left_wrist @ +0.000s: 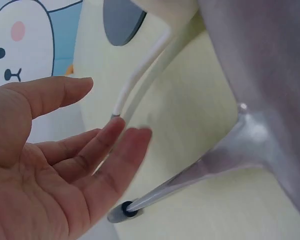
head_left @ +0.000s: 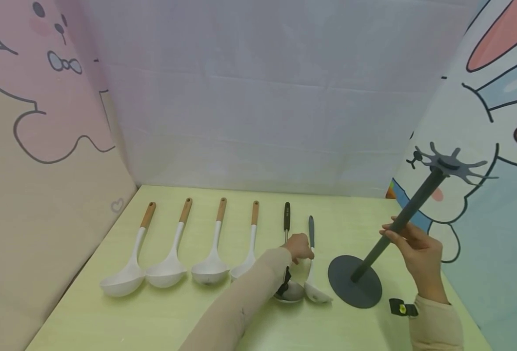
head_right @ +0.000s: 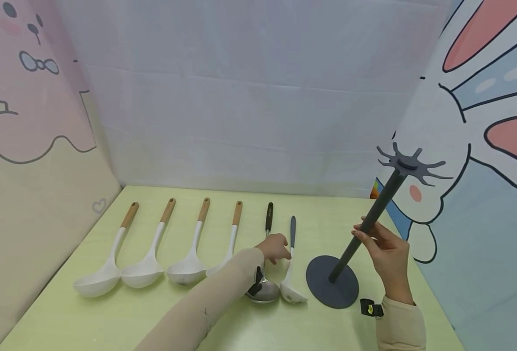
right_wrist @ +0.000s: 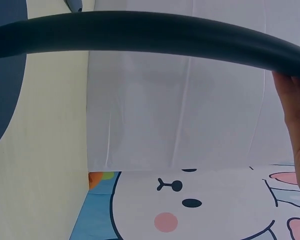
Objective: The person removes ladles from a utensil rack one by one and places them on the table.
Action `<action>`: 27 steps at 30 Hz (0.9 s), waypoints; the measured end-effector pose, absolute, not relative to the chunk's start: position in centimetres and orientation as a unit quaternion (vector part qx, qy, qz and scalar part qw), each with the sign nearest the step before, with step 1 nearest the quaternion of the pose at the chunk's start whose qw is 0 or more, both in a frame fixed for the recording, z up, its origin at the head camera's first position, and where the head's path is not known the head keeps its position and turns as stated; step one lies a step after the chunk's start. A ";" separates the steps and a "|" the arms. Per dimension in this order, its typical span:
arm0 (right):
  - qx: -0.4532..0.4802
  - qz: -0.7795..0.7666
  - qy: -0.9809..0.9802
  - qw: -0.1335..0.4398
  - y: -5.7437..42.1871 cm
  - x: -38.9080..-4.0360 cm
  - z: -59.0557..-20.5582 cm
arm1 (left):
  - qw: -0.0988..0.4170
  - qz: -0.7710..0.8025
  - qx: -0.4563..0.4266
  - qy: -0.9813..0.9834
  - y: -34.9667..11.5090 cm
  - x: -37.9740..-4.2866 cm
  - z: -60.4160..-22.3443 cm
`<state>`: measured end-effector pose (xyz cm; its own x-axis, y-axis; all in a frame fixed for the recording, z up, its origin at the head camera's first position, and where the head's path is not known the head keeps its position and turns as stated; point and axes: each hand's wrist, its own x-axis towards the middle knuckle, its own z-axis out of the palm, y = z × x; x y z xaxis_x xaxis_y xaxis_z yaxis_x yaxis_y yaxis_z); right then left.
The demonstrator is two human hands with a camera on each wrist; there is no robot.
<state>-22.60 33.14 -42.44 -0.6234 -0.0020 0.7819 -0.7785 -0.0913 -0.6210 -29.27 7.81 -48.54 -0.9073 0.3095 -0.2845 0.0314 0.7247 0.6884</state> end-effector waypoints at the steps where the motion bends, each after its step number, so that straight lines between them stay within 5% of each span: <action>1: 0.319 0.666 -0.608 0.293 33.1 -22.6 -42.5 | 0.185 0.347 0.100 0.914 7.7 -29.3 -48.4; 21: 0.068 0.431 -0.767 0.471 30.9 -21.2 -43.0 | 0.001 0.247 0.143 0.958 -0.5 -28.5 -43.0; 27: 0.083 0.393 -0.738 0.542 29.5 -21.0 -42.9 | -0.057 0.217 0.132 0.965 -3.8 -27.2 -42.6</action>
<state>-20.98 29.51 -42.86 -0.3982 0.3042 0.8654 -0.5485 0.6773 -0.4904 -27.24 -3.83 -42.59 -0.9583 0.2308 0.1683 0.2806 0.8708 0.4038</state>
